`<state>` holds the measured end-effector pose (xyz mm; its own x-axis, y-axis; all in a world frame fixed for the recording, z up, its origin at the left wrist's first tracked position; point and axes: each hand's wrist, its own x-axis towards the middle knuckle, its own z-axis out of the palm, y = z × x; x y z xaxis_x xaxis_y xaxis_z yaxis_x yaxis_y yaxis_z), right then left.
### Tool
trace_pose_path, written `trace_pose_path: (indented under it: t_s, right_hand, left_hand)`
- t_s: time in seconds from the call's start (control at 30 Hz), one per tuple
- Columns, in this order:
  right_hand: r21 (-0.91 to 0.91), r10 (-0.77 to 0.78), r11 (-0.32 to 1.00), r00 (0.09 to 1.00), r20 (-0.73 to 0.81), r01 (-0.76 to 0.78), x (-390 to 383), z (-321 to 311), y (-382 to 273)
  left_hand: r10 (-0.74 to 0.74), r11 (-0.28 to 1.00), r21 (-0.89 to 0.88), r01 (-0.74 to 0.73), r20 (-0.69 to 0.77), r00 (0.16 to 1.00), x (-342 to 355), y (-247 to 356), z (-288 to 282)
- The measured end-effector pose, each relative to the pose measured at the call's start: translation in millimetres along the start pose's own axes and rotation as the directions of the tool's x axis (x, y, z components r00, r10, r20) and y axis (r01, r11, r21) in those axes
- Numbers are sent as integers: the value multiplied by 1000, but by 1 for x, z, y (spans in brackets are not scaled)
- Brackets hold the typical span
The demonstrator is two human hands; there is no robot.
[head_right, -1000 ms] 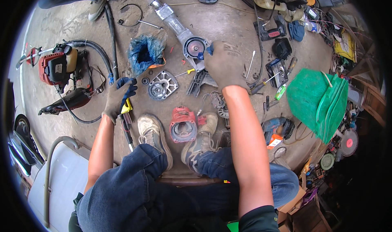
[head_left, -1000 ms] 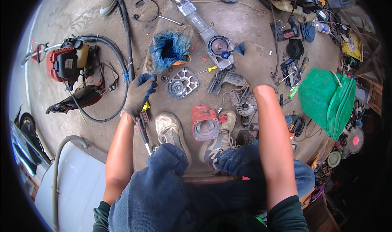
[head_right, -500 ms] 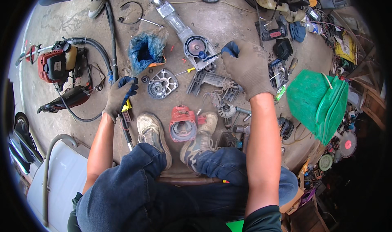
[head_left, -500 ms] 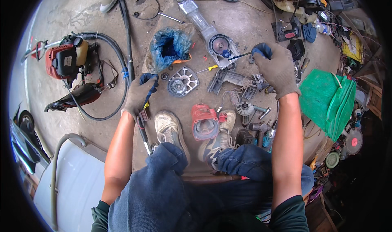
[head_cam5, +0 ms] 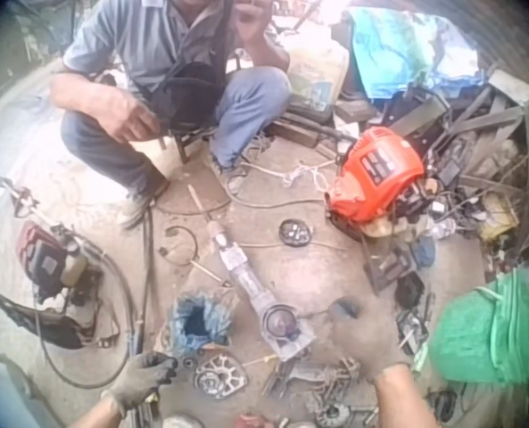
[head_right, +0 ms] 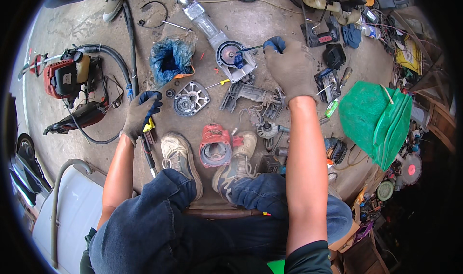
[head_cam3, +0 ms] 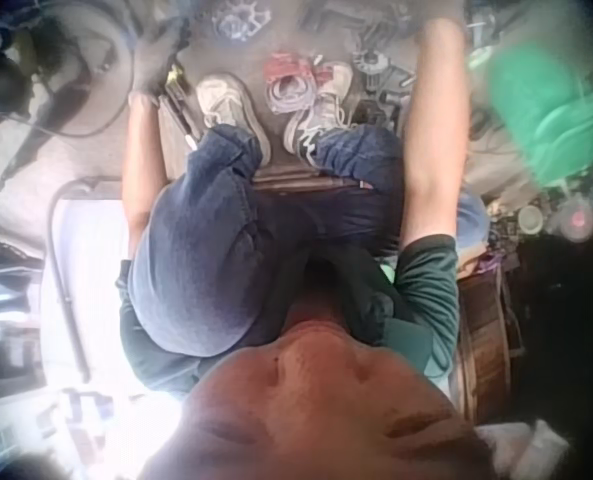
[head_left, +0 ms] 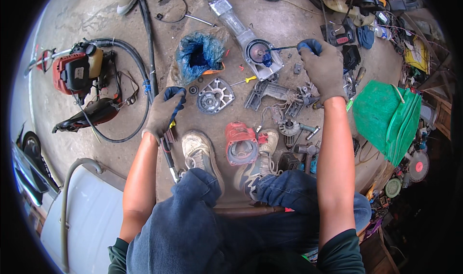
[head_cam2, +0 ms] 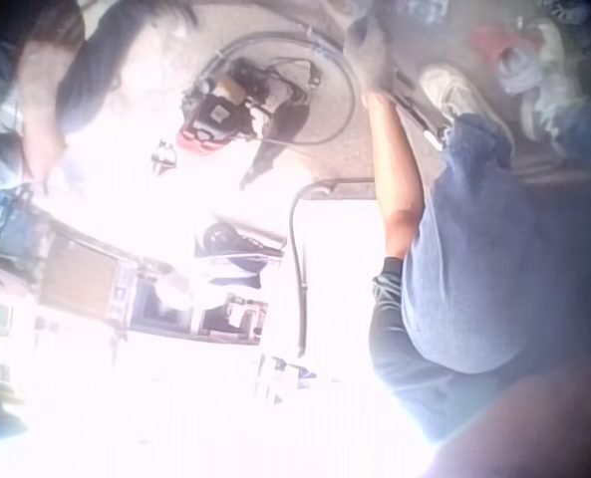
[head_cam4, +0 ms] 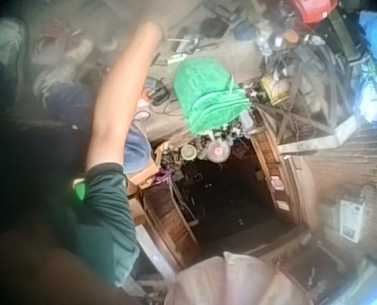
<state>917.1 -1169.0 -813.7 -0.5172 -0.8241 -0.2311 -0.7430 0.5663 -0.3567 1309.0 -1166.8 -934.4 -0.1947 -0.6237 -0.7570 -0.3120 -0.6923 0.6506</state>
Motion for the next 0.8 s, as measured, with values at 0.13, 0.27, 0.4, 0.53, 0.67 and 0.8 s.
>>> trace_pose_path:
  t_s: [0.13,0.27,0.4,0.53,0.67,0.8]
  right_hand:
    - [125,-8,992,1000,8,7,-10,-23,-13]
    - [40,-6,999,999,37,5,-13,-33,-7]
    - [-13,46,999,998,40,-45,-19,-22,-1]
    - [-42,75,997,992,99,-71,-20,-18,-2]
    - [-11,67,998,989,133,-66,-18,-15,-2]
    - [-24,103,995,982,156,-100,-17,-16,-8]
  left_hand:
    - [-7,1000,6,7,-8,1000,-1,1,0]
    - [3,1000,-14,-3,-2,1000,1,0,1]
    - [-14,1000,0,14,6,1000,3,-1,1]
    - [-7,1000,-28,8,24,1000,3,-4,2]
    - [-7,1000,-13,7,8,1000,3,-3,2]
    - [5,1000,-29,-5,24,1000,4,-5,1]
